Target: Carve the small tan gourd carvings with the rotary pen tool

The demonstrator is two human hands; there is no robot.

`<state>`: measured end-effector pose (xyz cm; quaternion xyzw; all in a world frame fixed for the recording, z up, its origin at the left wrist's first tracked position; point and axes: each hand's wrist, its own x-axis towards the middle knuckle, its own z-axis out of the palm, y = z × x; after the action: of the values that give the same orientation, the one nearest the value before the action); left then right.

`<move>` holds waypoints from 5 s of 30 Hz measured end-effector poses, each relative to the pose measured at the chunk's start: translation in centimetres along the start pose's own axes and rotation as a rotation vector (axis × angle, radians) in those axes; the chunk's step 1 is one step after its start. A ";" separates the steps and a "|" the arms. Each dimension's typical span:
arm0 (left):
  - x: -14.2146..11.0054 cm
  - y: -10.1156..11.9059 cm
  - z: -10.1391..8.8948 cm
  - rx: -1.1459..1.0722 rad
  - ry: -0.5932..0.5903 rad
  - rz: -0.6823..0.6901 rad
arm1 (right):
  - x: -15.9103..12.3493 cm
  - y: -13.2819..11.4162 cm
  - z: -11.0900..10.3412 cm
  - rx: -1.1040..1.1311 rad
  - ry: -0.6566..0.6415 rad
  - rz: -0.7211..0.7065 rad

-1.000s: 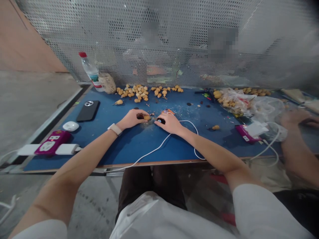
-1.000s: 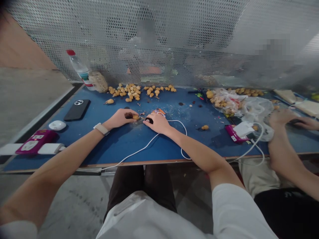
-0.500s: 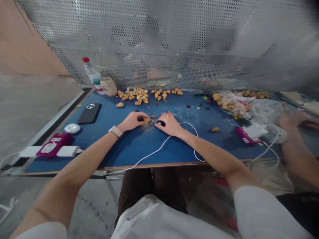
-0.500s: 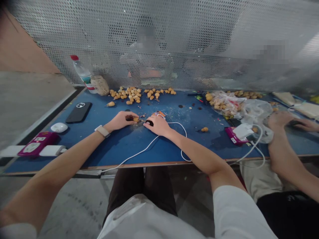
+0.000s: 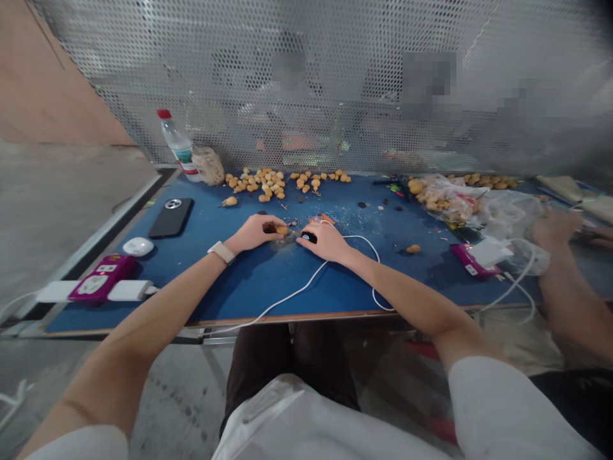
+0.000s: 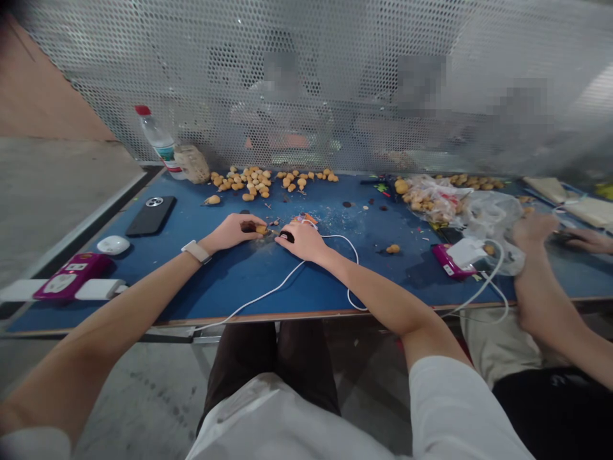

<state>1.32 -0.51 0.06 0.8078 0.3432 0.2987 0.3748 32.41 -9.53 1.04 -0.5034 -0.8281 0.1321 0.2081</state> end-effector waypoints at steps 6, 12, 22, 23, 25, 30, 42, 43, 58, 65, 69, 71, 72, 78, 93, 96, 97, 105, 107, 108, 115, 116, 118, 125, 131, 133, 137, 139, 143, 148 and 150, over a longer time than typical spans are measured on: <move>-0.1 0.0 0.0 -0.010 0.002 -0.010 | 0.1 -0.1 -0.1 -0.007 0.003 -0.008; -0.1 0.1 -0.1 0.011 0.014 -0.010 | 0.1 -0.1 -0.1 -0.002 0.005 -0.003; 0.0 -0.1 0.0 0.012 0.011 -0.026 | -0.1 -0.2 -0.3 0.005 -0.010 -0.009; 0.0 -0.1 0.0 0.015 0.011 -0.023 | -0.1 -0.2 -0.3 0.005 -0.013 -0.007; 0.0 0.0 0.0 0.016 0.010 -0.020 | -0.1 -0.2 -0.3 0.005 -0.015 0.000; -0.1 0.2 -0.1 0.017 0.003 -0.023 | 0.0 -0.1 -0.3 0.009 -0.016 -0.012; -0.1 0.4 -0.2 0.020 0.006 -0.026 | 0.0 -0.2 -0.3 0.013 -0.012 -0.006; -0.1 0.4 -0.2 0.017 0.005 -0.026 | 0.0 -0.1 -0.2 0.012 -0.010 -0.010; -0.1 0.5 -0.1 0.015 0.011 -0.027 | 0.0 0.0 -0.2 0.007 -0.013 -0.018; -0.1 0.4 -0.1 0.006 0.008 -0.027 | -0.1 -0.1 -0.3 0.015 -0.020 -0.019; -0.1 0.4 0.0 0.013 0.019 -0.024 | -0.1 -0.3 -0.4 0.012 -0.022 -0.014; -0.1 0.4 0.0 0.016 0.024 -0.022 | -0.1 -0.3 -0.4 0.009 -0.021 -0.011; -0.1 0.4 0.0 0.015 0.024 -0.022 | -0.1 -0.3 -0.5 0.008 -0.023 -0.012; 0.0 0.1 0.0 -0.001 0.021 -0.027 | -0.1 -0.1 -0.4 0.009 -0.022 -0.017; -0.1 0.4 0.0 0.005 0.017 -0.030 | -0.2 -0.6 -0.7 0.024 -0.036 -0.009; -0.1 0.2 0.0 0.007 0.018 -0.025 | -0.2 -0.6 -0.8 0.023 -0.039 0.001; -0.1 0.2 0.0 0.007 0.017 -0.023 | -0.2 -0.6 -0.8 0.020 -0.040 0.002; -0.1 0.2 -0.1 0.026 0.000 -0.021 | 0.1 -0.3 -0.5 0.009 -0.042 -0.024; 0.0 0.1 -0.2 0.029 -0.002 -0.017 | 0.1 -0.2 -0.5 0.017 -0.041 -0.031; 0.0 0.1 -0.2 0.029 -0.003 -0.016 | 0.0 -0.2 -0.5 0.019 -0.040 -0.033; -0.1 -0.1 -0.2 0.022 -0.006 -0.013 | -0.1 -0.2 -0.5 0.024 -0.041 -0.041; -0.1 -0.1 -0.2 0.026 -0.003 -0.012 | -0.1 -0.2 -0.5 0.022 -0.039 -0.041; -0.1 -0.1 -0.1 0.033 0.004 -0.008 | 0.0 -0.2 -0.5 0.018 -0.039 -0.037; 0.0 0.0 -0.2 0.035 0.003 -0.001 | 0.0 -0.2 -0.5 0.009 -0.040 -0.021; -0.1 0.1 -0.2 0.027 -0.001 0.001 | -0.1 -0.3 -0.6 0.007 -0.047 -0.031; -0.1 0.0 -0.2 0.025 0.004 0.003 | -0.1 -0.3 -0.6 0.003 -0.045 -0.029; 0.0 -0.1 -0.2 0.024 -0.002 -0.004 | -0.1 -0.4 -0.7 -0.002 -0.044 -0.030; 0.0 -0.1 -0.2 0.022 -0.009 -0.008 | -0.1 -0.4 -0.7 -0.002 -0.045 -0.025; 0.0 -0.1 -0.2 0.026 -0.009 -0.007 | -0.1 -0.5 -0.8 -0.005 -0.052 -0.017; 0.0 0.1 -0.1 0.021 0.003 -0.011 | -0.2 -0.6 -1.0 0.006 -0.061 -0.010; -0.1 0.3 -0.1 0.016 0.002 -0.012 | -0.2 -0.5 -1.0 0.008 -0.062 -0.011</move>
<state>1.25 -0.69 0.34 0.8084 0.3507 0.2946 0.3696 32.53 -9.94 2.09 -0.4938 -0.8364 0.1497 0.1850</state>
